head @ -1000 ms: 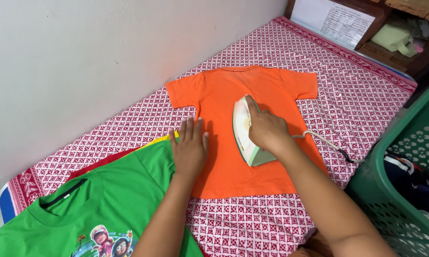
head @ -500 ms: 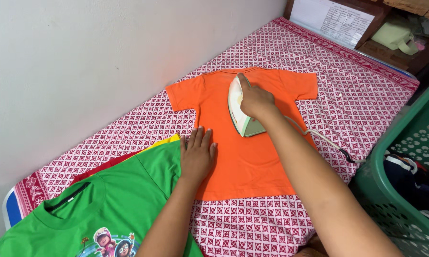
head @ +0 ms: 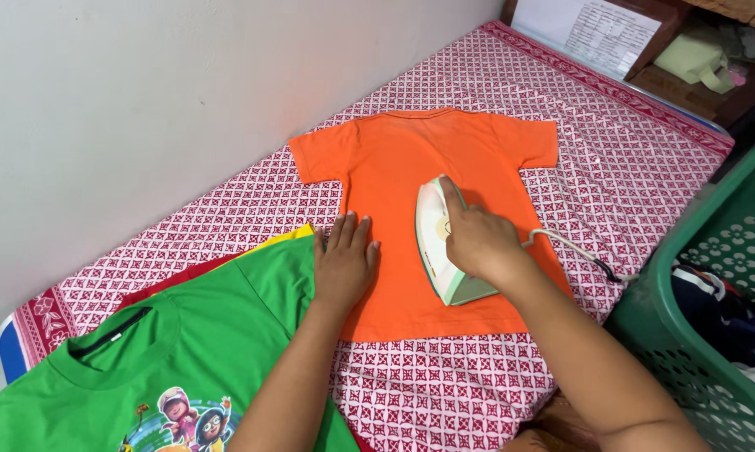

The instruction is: The person irons an orange t-shirt laid flat on a patterned surface. They smooth the fabric with one hand while moving the iron with the other, then flip the shirt and continue ironing the other side.

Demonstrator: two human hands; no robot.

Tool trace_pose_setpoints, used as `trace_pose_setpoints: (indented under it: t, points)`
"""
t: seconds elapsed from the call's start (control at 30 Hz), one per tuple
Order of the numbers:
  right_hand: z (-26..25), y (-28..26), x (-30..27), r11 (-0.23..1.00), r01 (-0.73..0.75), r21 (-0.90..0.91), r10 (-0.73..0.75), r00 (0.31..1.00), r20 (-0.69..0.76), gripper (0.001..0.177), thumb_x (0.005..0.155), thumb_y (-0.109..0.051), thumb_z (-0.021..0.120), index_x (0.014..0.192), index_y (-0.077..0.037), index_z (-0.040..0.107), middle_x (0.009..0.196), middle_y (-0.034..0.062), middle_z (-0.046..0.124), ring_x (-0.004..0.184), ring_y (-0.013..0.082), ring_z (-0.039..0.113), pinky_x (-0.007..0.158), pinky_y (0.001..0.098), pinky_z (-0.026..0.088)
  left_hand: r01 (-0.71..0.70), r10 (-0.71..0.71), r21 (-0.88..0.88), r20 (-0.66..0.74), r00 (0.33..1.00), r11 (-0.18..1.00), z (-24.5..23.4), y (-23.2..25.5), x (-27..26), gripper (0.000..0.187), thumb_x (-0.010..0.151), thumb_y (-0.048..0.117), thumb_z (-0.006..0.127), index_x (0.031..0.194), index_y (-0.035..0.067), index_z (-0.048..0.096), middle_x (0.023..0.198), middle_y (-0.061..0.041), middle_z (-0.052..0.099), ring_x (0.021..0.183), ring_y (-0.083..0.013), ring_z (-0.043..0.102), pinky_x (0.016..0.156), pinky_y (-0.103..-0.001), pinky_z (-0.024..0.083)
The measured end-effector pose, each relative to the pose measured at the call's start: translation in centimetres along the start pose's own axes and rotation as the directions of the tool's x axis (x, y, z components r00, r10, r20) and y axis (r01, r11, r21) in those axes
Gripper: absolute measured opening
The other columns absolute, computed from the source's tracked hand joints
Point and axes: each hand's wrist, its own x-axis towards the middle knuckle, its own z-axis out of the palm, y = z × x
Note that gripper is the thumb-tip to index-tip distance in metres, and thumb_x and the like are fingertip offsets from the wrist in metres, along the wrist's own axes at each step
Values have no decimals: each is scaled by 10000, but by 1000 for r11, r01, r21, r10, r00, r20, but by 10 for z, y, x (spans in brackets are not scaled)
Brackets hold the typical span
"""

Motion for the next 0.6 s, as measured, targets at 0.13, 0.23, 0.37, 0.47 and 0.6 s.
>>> trace_pose_setpoints:
  t: [0.13, 0.23, 0.37, 0.47, 0.6]
  points:
    - [1, 1, 16, 1000, 18, 5, -18, 999, -48, 942, 863, -145, 557, 1655, -155, 48, 1171, 266, 651, 1010, 412, 694, 917, 548, 533, 4, -4, -6, -11, 1000, 1000, 0, 0, 1, 497, 997, 377, 539, 1416, 114, 584, 1506, -138, 534, 1422, -291, 464, 1169, -610, 278]
    - [2, -1, 47, 999, 29, 13, -28, 995, -95, 920, 877, -153, 559, 1654, -165, 68, 1194, 267, 642, 1020, 407, 689, 909, 545, 535, 6, -6, -9, -12, 1000, 1000, 1, 0, 0, 496, 995, 375, 546, 1414, 112, 587, 1503, -143, 536, 1420, -295, 468, 1168, -609, 280]
    - [-7, -9, 96, 1000, 24, -1, -24, 991, -131, 865, 921, -166, 532, 1661, -197, 84, 1234, 233, 639, 973, 354, 714, 895, 528, 541, 2, -2, -8, -21, 1000, 1000, 0, -1, 0, 493, 1000, 375, 549, 1416, 113, 587, 1502, -143, 540, 1420, -292, 475, 1175, -604, 282]
    - [-16, -15, 118, 999, 11, 53, -4, 993, -121, 862, 920, -122, 502, 1670, -233, 93, 1265, 182, 644, 870, 290, 753, 886, 499, 549, 11, -11, -14, -11, 1000, 1000, 0, 0, 1, 497, 994, 377, 551, 1414, 115, 585, 1502, -140, 540, 1417, -289, 473, 1169, -607, 280]
    - [-24, -20, 123, 999, -2, 55, 7, 996, -93, 872, 917, -99, 491, 1672, -242, 78, 1298, 170, 621, 795, 269, 766, 882, 477, 552, 22, -21, -21, 23, 1000, 1000, -1, 0, 1, 494, 989, 378, 547, 1408, 118, 583, 1497, -134, 538, 1417, -287, 463, 1164, -613, 274]
